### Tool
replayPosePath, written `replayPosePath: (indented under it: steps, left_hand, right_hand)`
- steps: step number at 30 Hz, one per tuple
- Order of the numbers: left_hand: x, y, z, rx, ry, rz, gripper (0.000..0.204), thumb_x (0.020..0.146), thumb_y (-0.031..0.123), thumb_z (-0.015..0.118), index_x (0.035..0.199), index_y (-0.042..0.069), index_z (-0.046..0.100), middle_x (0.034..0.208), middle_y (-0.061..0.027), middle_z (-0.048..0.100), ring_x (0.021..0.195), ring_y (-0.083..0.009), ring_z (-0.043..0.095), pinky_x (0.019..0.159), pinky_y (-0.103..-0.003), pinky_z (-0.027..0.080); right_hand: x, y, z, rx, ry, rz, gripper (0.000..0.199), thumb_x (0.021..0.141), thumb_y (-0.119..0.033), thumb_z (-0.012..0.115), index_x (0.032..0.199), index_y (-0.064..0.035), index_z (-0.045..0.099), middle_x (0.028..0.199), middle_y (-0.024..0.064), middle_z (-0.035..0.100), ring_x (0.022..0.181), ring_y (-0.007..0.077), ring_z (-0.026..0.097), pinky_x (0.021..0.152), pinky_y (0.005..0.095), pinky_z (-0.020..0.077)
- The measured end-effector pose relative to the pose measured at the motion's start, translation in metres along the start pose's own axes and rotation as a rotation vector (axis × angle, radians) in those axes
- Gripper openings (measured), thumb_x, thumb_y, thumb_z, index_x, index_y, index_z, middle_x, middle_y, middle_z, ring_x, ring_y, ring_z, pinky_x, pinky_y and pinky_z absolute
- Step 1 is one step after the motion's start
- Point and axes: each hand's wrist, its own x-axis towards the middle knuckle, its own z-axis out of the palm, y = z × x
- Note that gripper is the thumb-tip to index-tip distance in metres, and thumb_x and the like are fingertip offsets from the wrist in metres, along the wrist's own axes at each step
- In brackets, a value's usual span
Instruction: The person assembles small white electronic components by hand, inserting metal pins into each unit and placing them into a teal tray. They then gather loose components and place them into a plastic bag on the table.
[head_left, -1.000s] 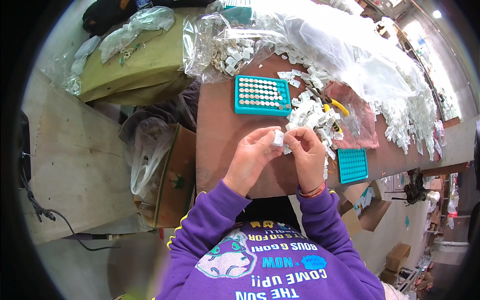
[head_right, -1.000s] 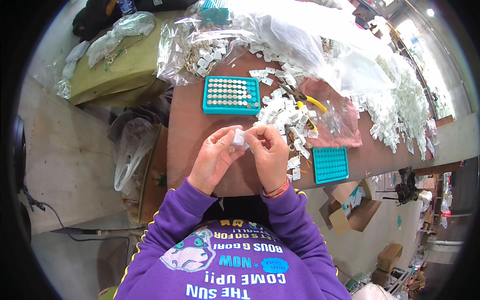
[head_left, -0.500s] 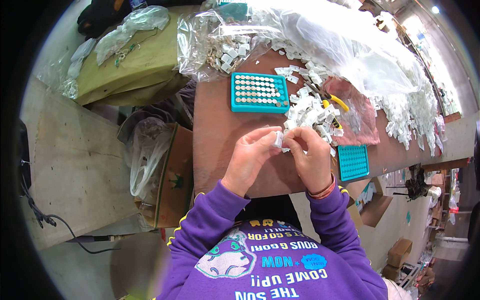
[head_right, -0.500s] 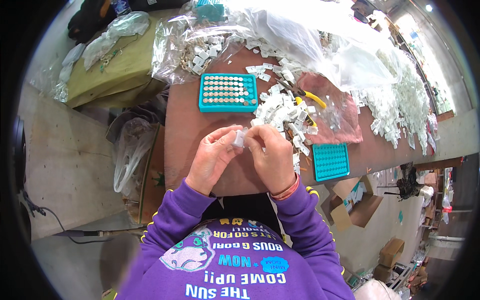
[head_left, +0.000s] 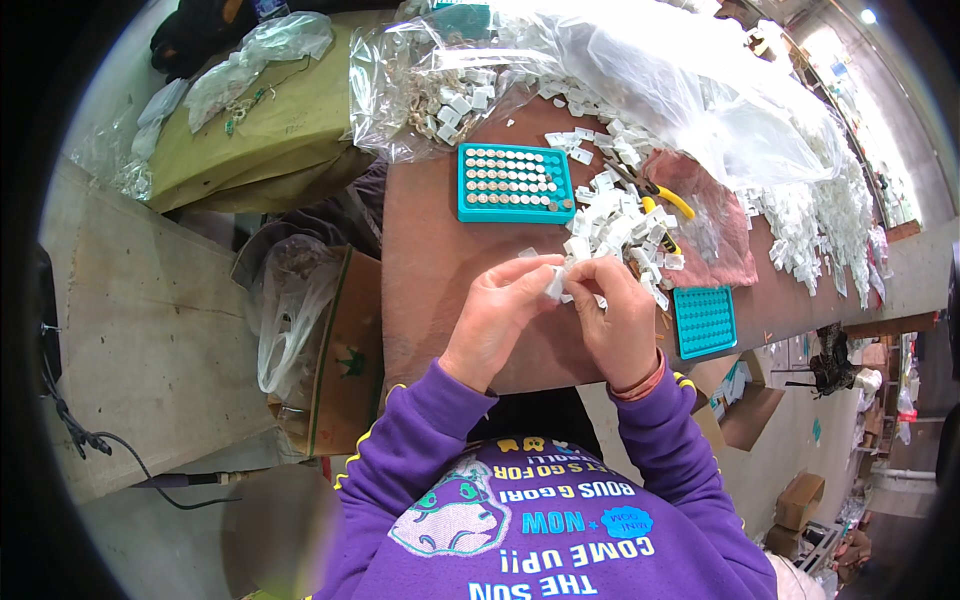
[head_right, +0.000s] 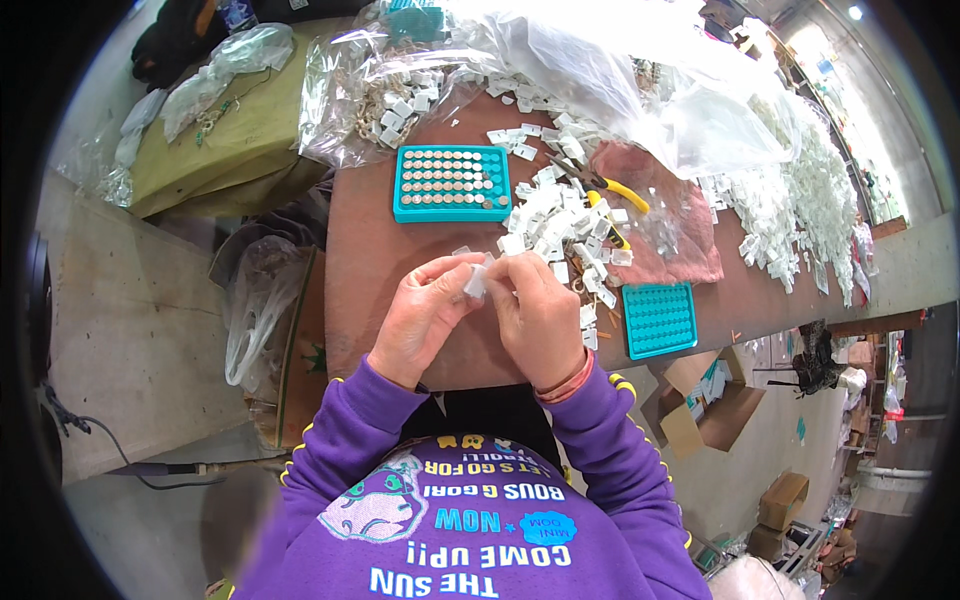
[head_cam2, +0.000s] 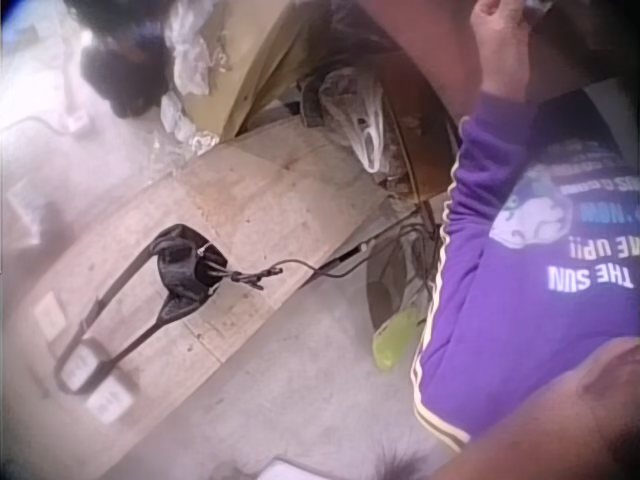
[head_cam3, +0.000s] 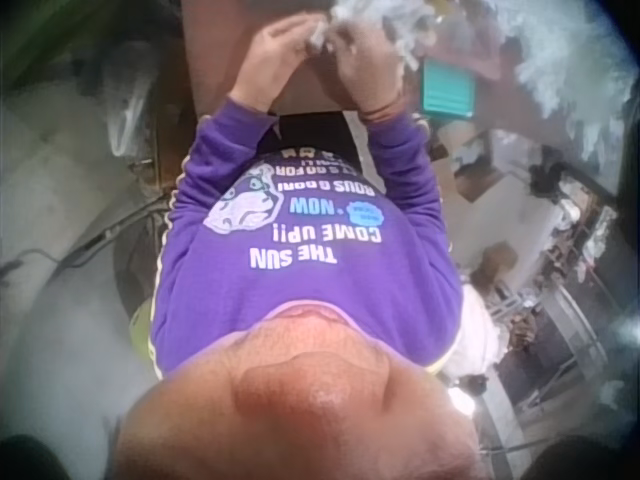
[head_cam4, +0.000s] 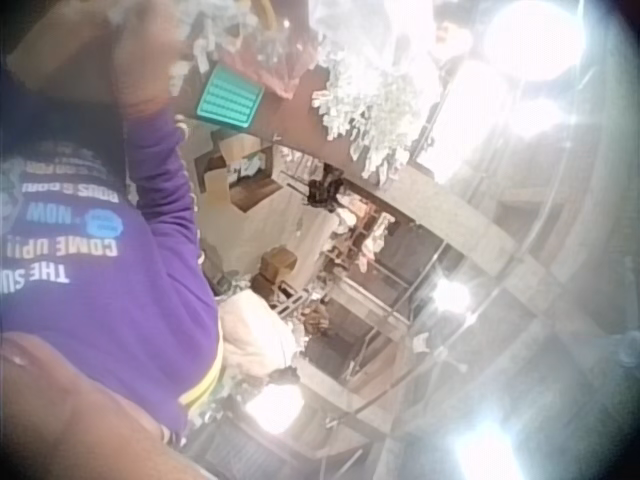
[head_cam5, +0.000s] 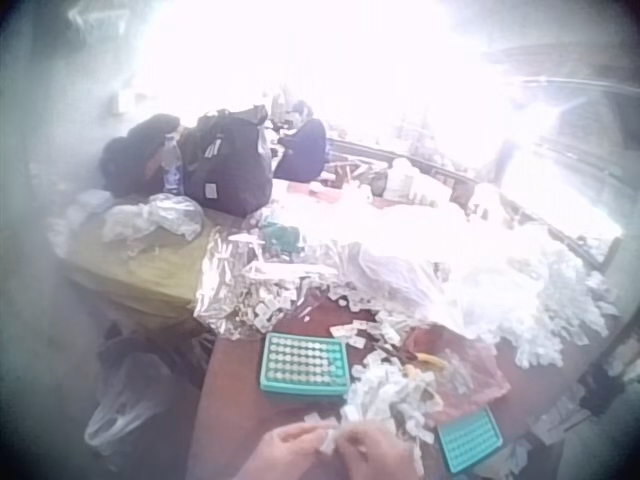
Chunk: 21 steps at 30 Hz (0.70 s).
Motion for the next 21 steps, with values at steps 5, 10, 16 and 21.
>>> replayPosePath:
  steps: [5,10,16,21]
  left_hand:
    - [0.0011,0.0012,-0.0019,-0.04,-0.019,-0.011,0.029,0.095,0.02,0.064,0.116,0.0,0.066,0.106,-0.0055,0.067,0.093,-0.0114,0.062,0.081,-0.027,0.05]
    - [0.0017,0.001,-0.0002,-0.048,0.021,-0.032,0.028,0.095,0.021,0.064,0.115,0.001,0.066,0.105,-0.0057,0.067,0.092,-0.0122,0.063,0.08,-0.028,0.051]
    - [0.0001,0.0016,0.0022,-0.032,0.041,-0.023,0.026,0.095,0.018,0.065,0.115,0.001,0.065,0.108,-0.0064,0.067,0.093,-0.0127,0.063,0.083,-0.029,0.053]
    - [0.0,-0.0006,0.0012,0.031,0.024,-0.006,0.028,0.094,0.017,0.065,0.116,-0.001,0.065,0.11,-0.0075,0.067,0.091,-0.0131,0.064,0.084,-0.03,0.053]
  right_hand:
    - [-0.0018,0.0019,0.0016,0.315,-0.009,0.288,0.008,0.087,0.0,0.066,0.093,0.0,0.061,0.083,0.0128,0.066,0.073,0.0233,0.069,0.067,0.0294,0.053]
    - [-0.0046,-0.0017,0.0042,0.121,0.058,0.102,0.01,0.086,0.003,0.066,0.093,-0.0005,0.061,0.084,0.0131,0.066,0.074,0.0242,0.069,0.067,0.0306,0.0539]
    - [-0.0043,-0.0067,0.0039,-0.024,0.056,-0.014,0.008,0.086,0.003,0.066,0.093,0.0014,0.061,0.086,0.0128,0.067,0.077,0.0229,0.069,0.069,0.0304,0.0542]
    - [0.0014,-0.0034,-0.0027,-0.019,-0.015,-0.036,0.009,0.084,0.003,0.066,0.09,-0.0005,0.06,0.082,0.0142,0.064,0.073,0.029,0.068,0.063,0.0339,0.0526]
